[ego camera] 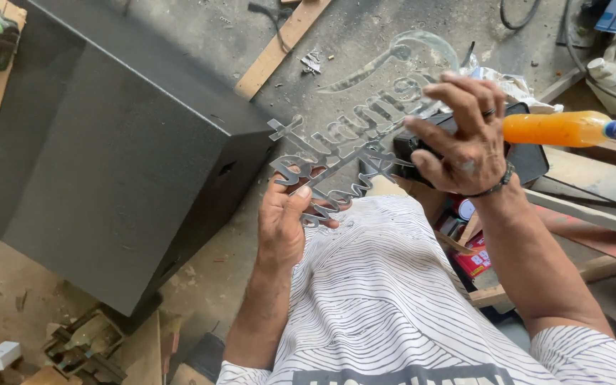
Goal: The person holds a metal sign with cursive lettering and repeatedly turns it over to view both sides. They rotate the sign in their hands, examining the front and back surfaces throughout the clip.
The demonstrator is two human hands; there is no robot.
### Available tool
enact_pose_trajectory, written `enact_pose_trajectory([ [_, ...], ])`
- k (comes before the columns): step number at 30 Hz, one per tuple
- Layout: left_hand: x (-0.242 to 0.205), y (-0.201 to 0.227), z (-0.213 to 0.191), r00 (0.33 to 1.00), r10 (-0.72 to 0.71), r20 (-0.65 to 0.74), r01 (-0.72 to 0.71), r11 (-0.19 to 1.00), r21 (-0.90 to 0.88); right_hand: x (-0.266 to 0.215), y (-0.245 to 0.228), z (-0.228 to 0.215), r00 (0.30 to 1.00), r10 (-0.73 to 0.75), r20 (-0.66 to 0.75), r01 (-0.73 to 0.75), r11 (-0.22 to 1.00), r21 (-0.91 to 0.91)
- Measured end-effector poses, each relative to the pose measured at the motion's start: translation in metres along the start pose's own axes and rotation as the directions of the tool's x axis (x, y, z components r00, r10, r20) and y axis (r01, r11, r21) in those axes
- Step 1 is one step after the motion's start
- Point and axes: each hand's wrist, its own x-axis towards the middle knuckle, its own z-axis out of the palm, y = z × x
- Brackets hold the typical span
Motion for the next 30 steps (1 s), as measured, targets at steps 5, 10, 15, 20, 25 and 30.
enact_pose_trajectory([
  [5, 0.0, 0.005, -0.008, 0.993, -0.079, -0.093, 0.087, 0.992, 0.095, -0.04, 0.015, -0.037, 0.917, 0.385, -0.107, -0.398, 0.905, -0.149],
  [10, 0.003, 0.004, -0.03, 0.986, -0.064, -0.156, 0.099, 0.969, 0.226, -0.265, 0.083, -0.002, 0.665, 0.732, -0.149, -0.746, 0.66, -0.084],
  [15, 0.008, -0.012, -0.019, 0.976, -0.077, -0.206, 0.153, 0.909, 0.387, -0.339, 0.062, 0.008, -0.519, 0.764, 0.385, -0.756, -0.2, -0.623],
  [20, 0.019, -0.034, 0.002, 0.952, -0.14, -0.273, 0.262, 0.833, 0.487, -0.386, 0.083, 0.029, -0.621, 0.653, 0.434, -0.724, -0.267, -0.636],
  [25, 0.022, -0.057, 0.023, 0.915, -0.157, -0.372, 0.339, 0.8, 0.494, -0.4, 0.098, 0.045, -0.602, 0.651, 0.462, -0.725, -0.203, -0.658],
  [30, 0.033, -0.073, 0.045, 0.886, -0.143, -0.441, 0.324, 0.872, 0.367, -0.421, 0.125, 0.064, -0.545, 0.703, 0.456, -0.727, -0.125, -0.675],
])
